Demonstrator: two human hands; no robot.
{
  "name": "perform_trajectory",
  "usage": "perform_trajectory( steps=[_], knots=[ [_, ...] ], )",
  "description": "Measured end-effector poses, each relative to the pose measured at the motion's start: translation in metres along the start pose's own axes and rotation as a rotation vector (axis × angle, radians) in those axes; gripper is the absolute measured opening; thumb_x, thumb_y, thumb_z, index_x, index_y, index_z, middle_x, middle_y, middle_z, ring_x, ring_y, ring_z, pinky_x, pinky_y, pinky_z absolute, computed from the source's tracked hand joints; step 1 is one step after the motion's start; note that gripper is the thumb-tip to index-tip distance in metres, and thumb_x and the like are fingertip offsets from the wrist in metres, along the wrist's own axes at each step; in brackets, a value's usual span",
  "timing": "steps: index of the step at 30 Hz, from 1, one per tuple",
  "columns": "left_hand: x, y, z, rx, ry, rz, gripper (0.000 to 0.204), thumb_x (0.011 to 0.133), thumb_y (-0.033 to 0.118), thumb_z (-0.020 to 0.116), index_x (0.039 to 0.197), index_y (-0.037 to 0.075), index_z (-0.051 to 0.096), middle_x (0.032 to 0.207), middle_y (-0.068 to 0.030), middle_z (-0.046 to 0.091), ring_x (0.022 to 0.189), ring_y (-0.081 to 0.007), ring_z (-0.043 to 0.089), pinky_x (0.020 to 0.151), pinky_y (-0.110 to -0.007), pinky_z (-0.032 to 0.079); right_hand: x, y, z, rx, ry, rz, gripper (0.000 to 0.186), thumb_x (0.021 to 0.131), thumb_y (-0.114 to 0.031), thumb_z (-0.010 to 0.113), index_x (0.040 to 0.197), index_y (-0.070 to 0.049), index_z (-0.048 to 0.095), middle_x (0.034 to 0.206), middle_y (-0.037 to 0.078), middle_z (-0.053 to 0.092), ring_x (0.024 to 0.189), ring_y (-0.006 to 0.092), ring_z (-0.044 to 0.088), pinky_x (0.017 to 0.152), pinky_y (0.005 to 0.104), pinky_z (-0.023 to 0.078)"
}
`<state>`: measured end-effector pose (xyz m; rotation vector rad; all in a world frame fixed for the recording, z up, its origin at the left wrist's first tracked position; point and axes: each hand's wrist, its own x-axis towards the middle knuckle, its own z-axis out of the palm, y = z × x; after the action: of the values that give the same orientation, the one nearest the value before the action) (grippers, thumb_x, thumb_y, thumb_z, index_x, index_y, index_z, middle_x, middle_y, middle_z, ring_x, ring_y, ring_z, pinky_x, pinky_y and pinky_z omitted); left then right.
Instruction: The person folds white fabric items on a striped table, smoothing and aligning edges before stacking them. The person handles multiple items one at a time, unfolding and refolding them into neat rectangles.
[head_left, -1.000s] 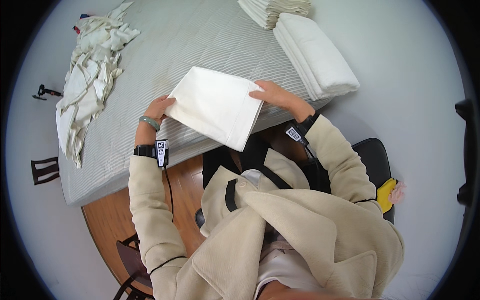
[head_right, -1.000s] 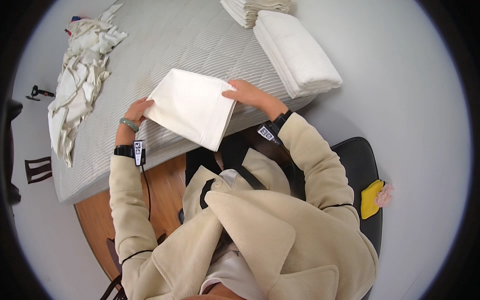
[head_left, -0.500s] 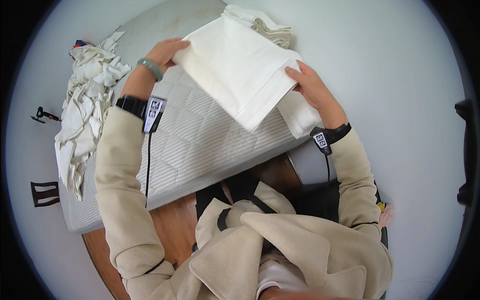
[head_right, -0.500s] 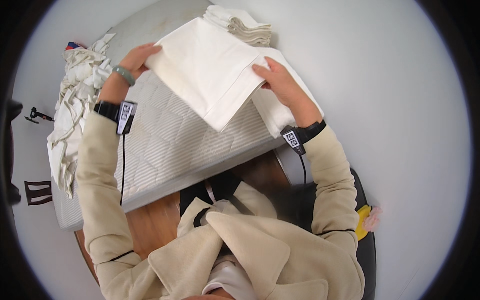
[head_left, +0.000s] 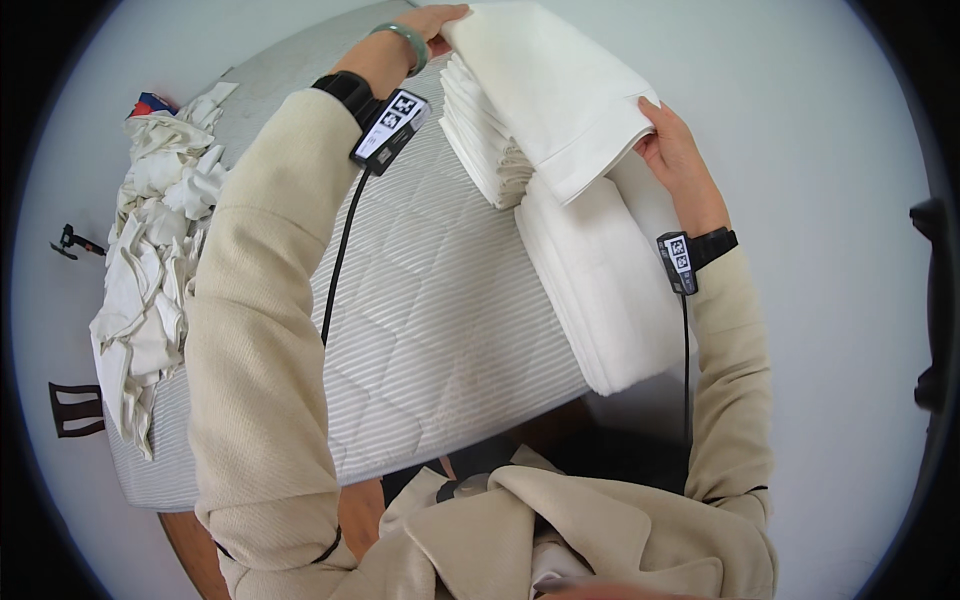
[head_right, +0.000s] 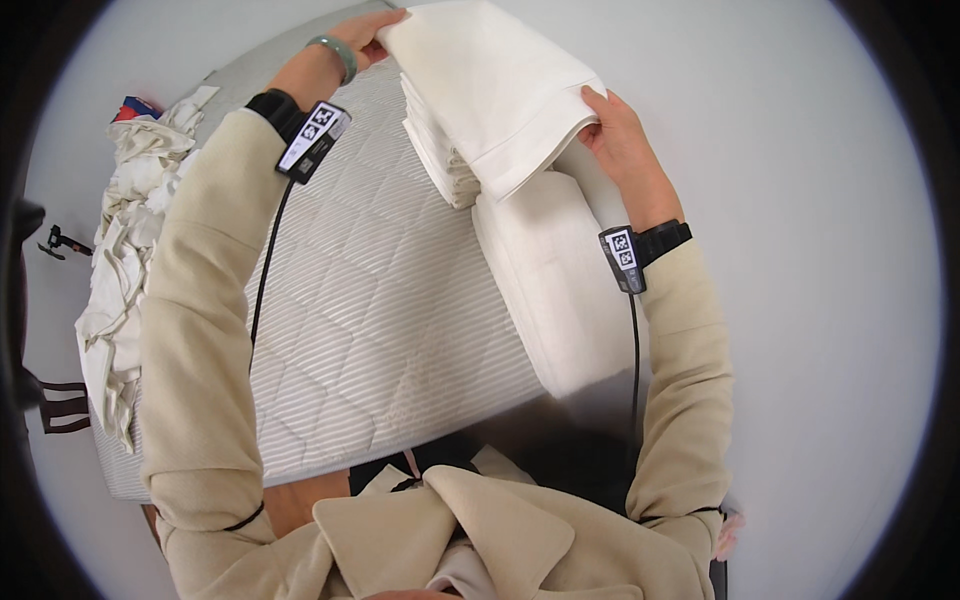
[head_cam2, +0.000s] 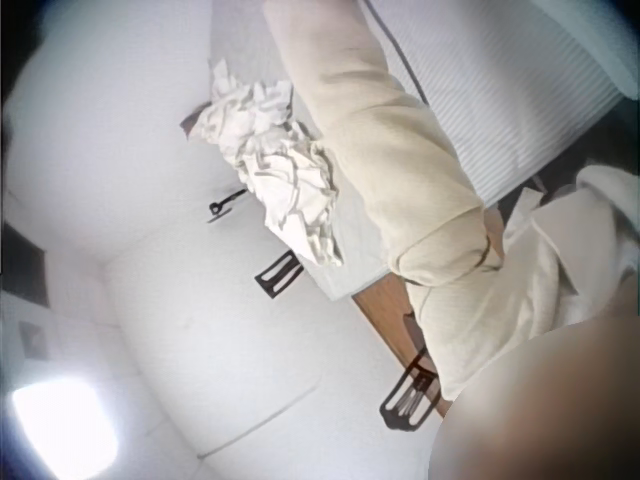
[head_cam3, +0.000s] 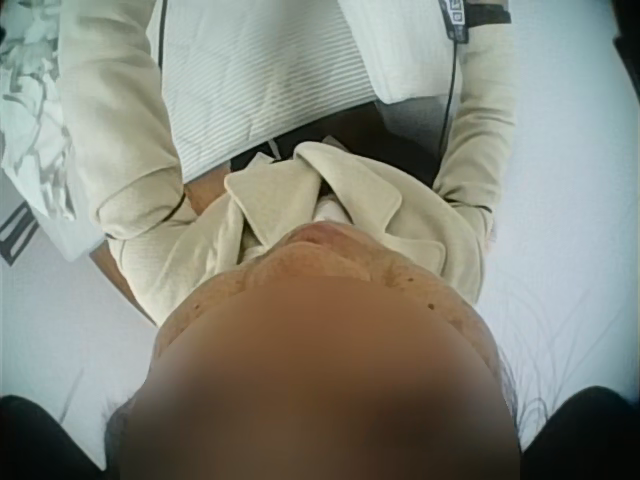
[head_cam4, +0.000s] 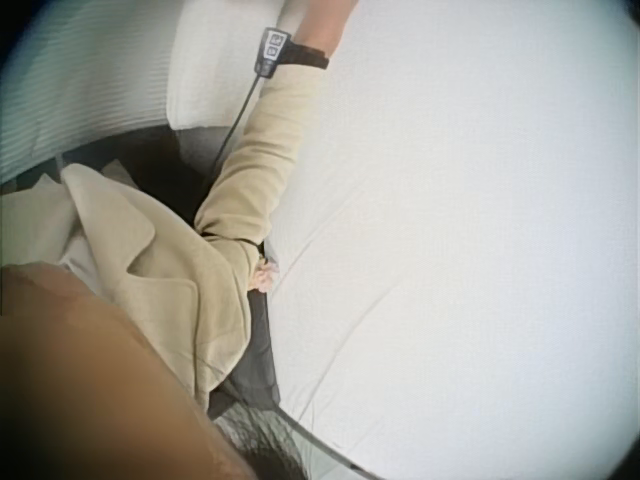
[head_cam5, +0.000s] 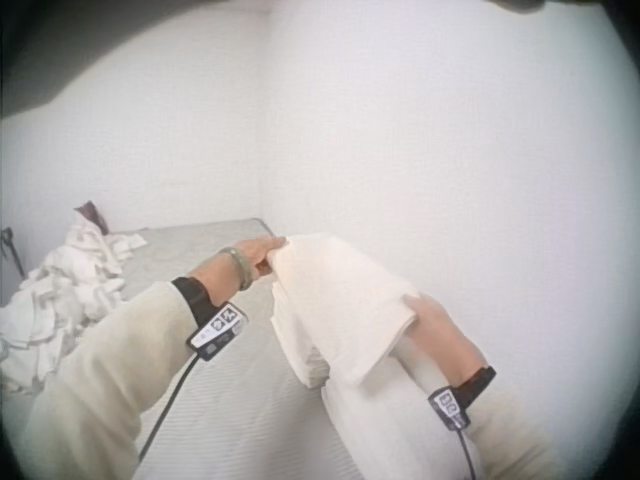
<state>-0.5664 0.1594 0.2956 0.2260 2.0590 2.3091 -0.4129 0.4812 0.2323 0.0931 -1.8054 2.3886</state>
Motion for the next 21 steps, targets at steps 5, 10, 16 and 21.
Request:
perform_trajectory(
  steps=[5, 10, 16, 21],
  knots=[
    [0.104, -0.016, 0.001, -0.166, -0.066, 0.042, 0.029, 0.096, 0.022, 0.061, 0.116, 0.0, 0.062, 0.114, -0.0108, 0.065, 0.104, -0.0211, 0.062, 0.09, -0.031, 0.053, 0.077, 0.027, -0.019, 0.047, 0.055, 0.001, 0.035, 0.098, -0.022, 0.06, 0.122, 0.002, 0.054, 0.116, 0.01, 0.063, 0.101, 0.0157, 0.063, 0.086, 0.0288, 0.055],
    [0.118, -0.079, -0.002, -0.115, -0.122, -0.037, 0.038, 0.092, 0.026, 0.07, 0.119, 0.001, 0.058, 0.115, -0.0142, 0.065, 0.105, -0.0268, 0.065, 0.095, -0.04, 0.056, 0.125, 0.067, -0.027, -0.018, 0.095, 0.156, 0.032, 0.099, -0.023, 0.059, 0.117, 0.003, 0.056, 0.112, 0.013, 0.064, 0.098, 0.018, 0.064, 0.083, 0.0304, 0.056],
    [0.082, -0.126, 0.001, 0.108, -0.099, -0.121, 0.043, 0.093, 0.015, 0.066, 0.133, 0.013, 0.053, 0.11, -0.0043, 0.067, 0.099, -0.0176, 0.066, 0.088, -0.034, 0.055, 0.133, 0.089, -0.022, -0.048, 0.13, 0.279, 0.034, 0.098, -0.023, 0.06, 0.119, 0.003, 0.056, 0.114, 0.013, 0.064, 0.1, 0.0219, 0.065, 0.086, 0.0351, 0.056],
    [0.131, -0.129, 0.0, 0.058, -0.056, 0.027, 0.038, 0.09, 0.007, 0.066, 0.128, 0.011, 0.059, 0.105, -0.0037, 0.069, 0.094, -0.0163, 0.067, 0.086, -0.031, 0.056, 0.129, 0.086, -0.019, -0.027, 0.12, 0.149, 0.034, 0.097, -0.02, 0.06, 0.124, 0.0, 0.055, 0.115, 0.011, 0.063, 0.099, 0.0193, 0.064, 0.084, 0.0328, 0.056]
  ],
)
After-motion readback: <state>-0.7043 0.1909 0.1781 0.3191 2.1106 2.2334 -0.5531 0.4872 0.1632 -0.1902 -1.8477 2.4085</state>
